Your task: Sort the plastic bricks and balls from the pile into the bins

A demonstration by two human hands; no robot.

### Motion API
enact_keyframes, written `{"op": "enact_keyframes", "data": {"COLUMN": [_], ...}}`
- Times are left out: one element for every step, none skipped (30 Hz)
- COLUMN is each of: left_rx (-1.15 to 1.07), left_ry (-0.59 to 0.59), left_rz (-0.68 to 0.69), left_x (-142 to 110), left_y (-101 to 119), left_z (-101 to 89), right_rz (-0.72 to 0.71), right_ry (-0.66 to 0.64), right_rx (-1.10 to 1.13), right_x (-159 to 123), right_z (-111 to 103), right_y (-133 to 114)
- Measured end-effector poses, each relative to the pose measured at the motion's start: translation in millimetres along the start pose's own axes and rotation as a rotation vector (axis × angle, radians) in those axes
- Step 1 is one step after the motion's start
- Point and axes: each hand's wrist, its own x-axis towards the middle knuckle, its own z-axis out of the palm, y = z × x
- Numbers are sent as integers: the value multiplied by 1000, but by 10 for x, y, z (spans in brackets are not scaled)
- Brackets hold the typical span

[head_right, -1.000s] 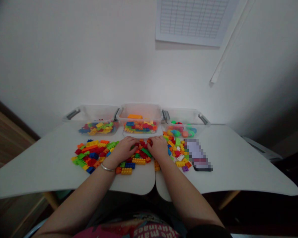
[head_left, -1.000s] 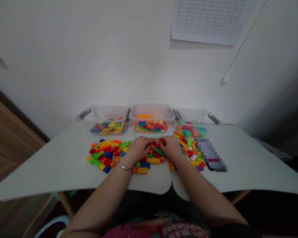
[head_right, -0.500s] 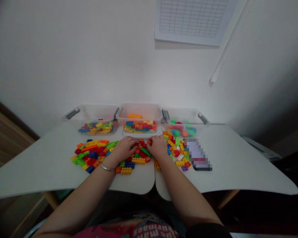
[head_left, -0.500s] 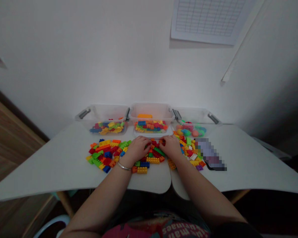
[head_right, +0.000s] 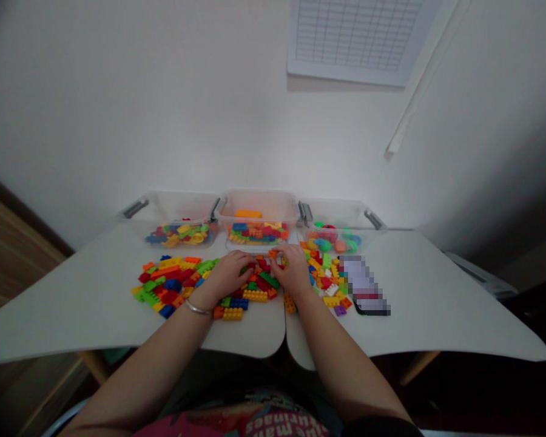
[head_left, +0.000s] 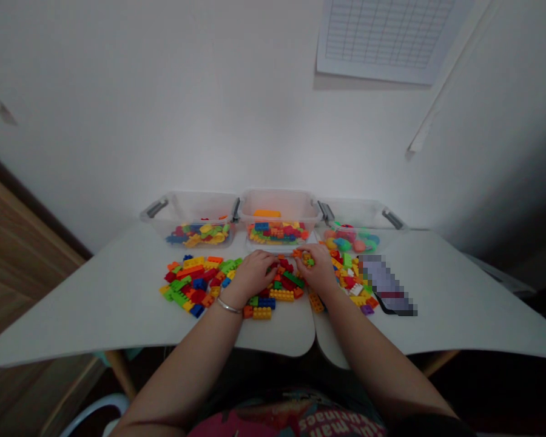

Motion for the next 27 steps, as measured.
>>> {"op": "enact_keyframes", "data": {"left_rx": [1, 5, 10, 15, 19, 22, 23, 23, 22, 22, 21, 21, 19, 17, 14, 10, 6, 2, -1, -3, -4, -4, -4, -3, -2, 0, 3], "left_ry": [1, 2, 1, 0, -1, -2, -4, -6, -8, -9, -11, -12, -13, -13, -12, -11, -10, -10, -9, -10, -12, -14, -16, -18, -19, -19, -19], "left_rz": [1, 3, 6, 8, 10, 13, 13, 12, 10, 7, 5, 3, 2, 2, 0, -2, -3, -6, -10, -14, -17, -20, -21, -20, -18, -17, -18], "left_x": [1, 3, 4, 6, 7, 8, 9, 10, 11, 12, 14, 15, 16, 17, 17, 16, 15, 13, 12, 11, 10, 10, 10, 11, 12, 13, 14], "left_y": [-4, -8, -13, -17, -19, -21, -22, -23, -24, -26, -28, -31, -34, -37, -38, -38, -36, -32, -26, -20, -14, -9, -5, -3, -2, -4, -7], "left_z": [5, 11, 16, 20, 23, 24, 24, 23, 22, 23, 24, 25, 28, 29, 30, 29, 26, 21, 15, 8, 1, -5, -10, -12, -12, -10, -7], "right_rz": [-15, -32, -48, -56, -55, -41, -17, 12, 38, 60, 78, 91, 99, 102, 104, 104, 104, 106, 111, 117, 124, 130, 134, 134, 131, 127, 122], "right_ry": [30, 60, 92, 130, 171, 218, 265, 302, 331, 349, 360, 362, 354, 338, 315, 286, 254, 224, 201, 182, 168, 158, 148, 138, 127, 116, 107], "right_rx": [10, 15, 12, 2, -12, -26, -35, -36, -30, -21, -14, -8, -5, -5, -12, -25, -45, -71, -99, -125, -147, -166, -181, -192, -200, -206, -210], "right_x": [8, 21, 41, 69, 107, 154, 209, 272, 339, 410, 481, 550, 614, 672, 722, 764, 797, 821, 838, 850, 857, 862, 865, 867, 870, 873, 875], "right_z": [-23, -52, -87, -126, -168, -211, -252, -289, -318, -338, -349, -351, -344, -331, -314, -294, -274, -255, -239, -226, -217, -211, -208, -207, -208, -209, -211], "right_y": [-5, -11, -17, -25, -32, -39, -43, -43, -40, -31, -18, -3, 13, 29, 43, 53, 60, 64, 64, 63, 60, 57, 55, 53, 53, 54, 57]}}
